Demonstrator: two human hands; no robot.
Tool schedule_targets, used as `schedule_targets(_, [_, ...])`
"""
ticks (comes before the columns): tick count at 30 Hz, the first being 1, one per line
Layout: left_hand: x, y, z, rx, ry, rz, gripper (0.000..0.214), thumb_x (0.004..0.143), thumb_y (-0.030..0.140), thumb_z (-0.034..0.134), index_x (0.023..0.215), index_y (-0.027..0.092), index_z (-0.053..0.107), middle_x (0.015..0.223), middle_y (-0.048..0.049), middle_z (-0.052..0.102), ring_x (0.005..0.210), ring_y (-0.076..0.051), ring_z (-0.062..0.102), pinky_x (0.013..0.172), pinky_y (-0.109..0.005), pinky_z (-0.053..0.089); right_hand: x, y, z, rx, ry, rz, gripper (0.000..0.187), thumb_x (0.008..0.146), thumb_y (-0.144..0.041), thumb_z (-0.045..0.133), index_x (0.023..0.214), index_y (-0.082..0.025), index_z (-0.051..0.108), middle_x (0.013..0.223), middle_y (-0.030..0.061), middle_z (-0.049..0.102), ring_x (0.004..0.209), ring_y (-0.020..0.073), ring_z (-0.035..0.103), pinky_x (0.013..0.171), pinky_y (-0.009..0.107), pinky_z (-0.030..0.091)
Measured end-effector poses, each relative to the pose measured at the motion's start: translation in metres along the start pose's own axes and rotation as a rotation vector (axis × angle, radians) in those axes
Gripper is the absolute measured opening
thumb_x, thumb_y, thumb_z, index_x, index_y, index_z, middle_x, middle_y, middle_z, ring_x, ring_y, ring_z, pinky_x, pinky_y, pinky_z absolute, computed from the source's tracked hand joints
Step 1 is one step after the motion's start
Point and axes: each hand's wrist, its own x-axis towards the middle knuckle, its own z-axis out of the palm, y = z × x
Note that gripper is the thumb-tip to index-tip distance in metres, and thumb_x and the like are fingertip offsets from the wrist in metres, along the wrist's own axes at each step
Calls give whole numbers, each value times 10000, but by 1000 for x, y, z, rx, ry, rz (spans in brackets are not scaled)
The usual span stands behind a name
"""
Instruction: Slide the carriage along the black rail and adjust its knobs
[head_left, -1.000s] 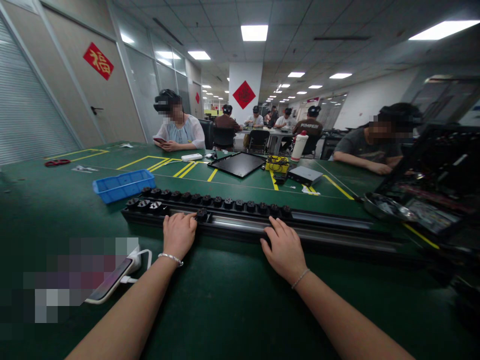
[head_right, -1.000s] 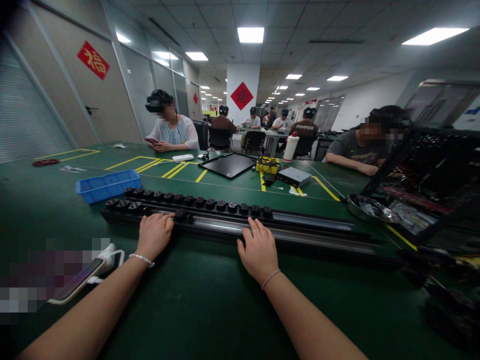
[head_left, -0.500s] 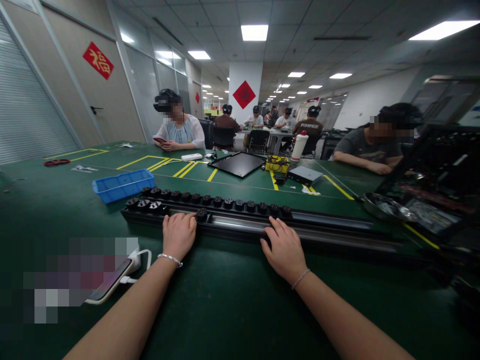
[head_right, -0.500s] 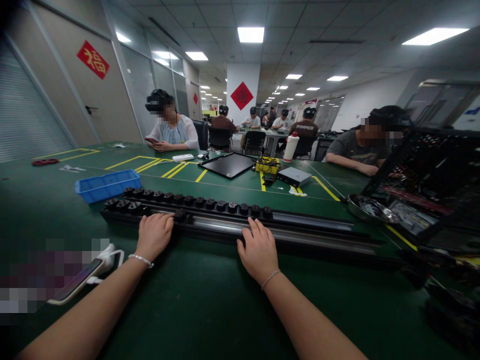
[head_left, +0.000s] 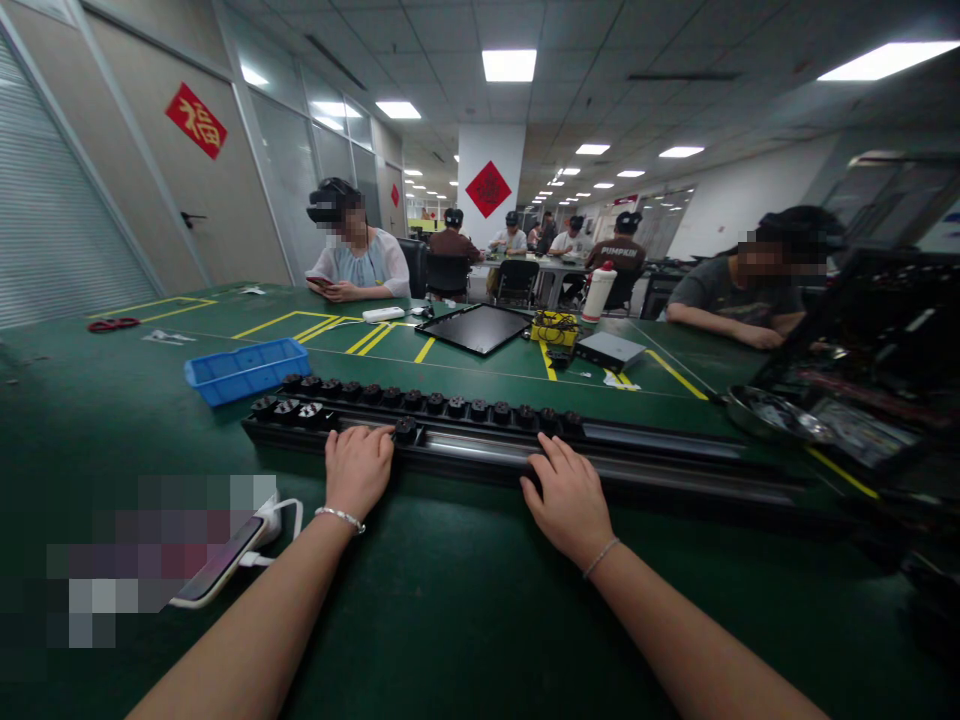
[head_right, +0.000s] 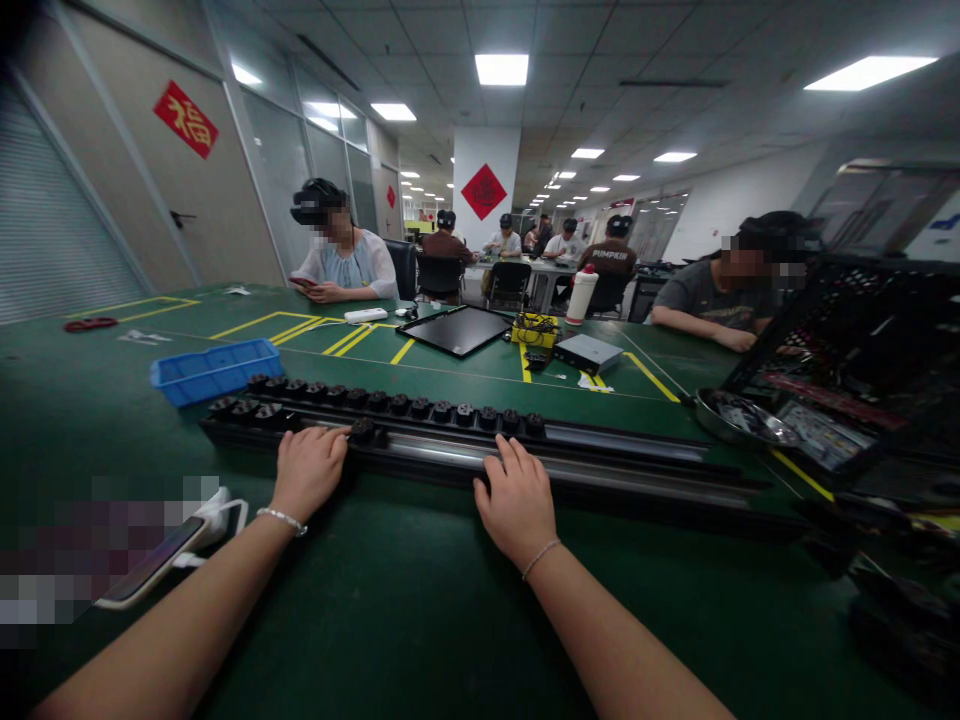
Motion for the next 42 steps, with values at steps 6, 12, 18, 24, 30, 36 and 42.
schedule_targets(6, [1,-1,1,-7,-5,-8,412,842,290,296,1045,243,651,974,-69,650,1053,-239,511,1035,-487,231,0,0,1,0,-5,8,232,830,-332,460,948,-199,609,1317,101,485,1225,252,389,960,399,315])
schedule_targets(12, [1,0,0,5,-21,1,411,842,281,294,1047,242,648,973,-69,645,1043,-242,511,1027,-488,238,0,0,0,-2,-16,11,242,835,-337,454,956,-196,609,1316,104,484,1231,256,382,967,408,310])
schedule_targets(18, [1,0,-2,9,-24,-1,406,842,278,300,1048,252,649,972,-69,648,1042,-240,510,1022,-486,245,0,0,-1,4,-5,10,233,833,-324,455,955,-198,608,1312,103,487,1224,254,389,958,408,319])
schedule_targets(24, [0,1,-3,14,-38,-8,412,840,289,297,1048,257,651,957,-68,647,1032,-241,511,1017,-486,245,1,0,-1,3,-17,10,242,834,-332,456,962,-194,609,1313,105,486,1227,257,385,962,405,313])
schedule_targets(30, [0,2,-4,14,-30,-16,408,841,284,296,1041,264,651,945,-62,645,1036,-235,511,1018,-474,247,0,-1,-1,2,-12,7,242,837,-328,450,956,-192,611,1310,108,489,1222,256,392,957,402,317])
schedule_targets(36, [1,1,-3,6,-42,-18,415,840,286,291,1036,259,656,946,-65,644,1035,-243,512,1016,-483,245,0,-1,-2,4,-7,6,241,831,-327,459,956,-191,613,1305,108,494,1220,257,394,954,401,323])
schedule_targets(42, [1,2,-4,4,-43,-28,415,839,287,290,1035,267,655,936,-64,647,1025,-239,516,1015,-478,249,0,0,-1,13,2,3,240,832,-325,451,954,-197,613,1306,107,494,1219,262,395,952,415,322])
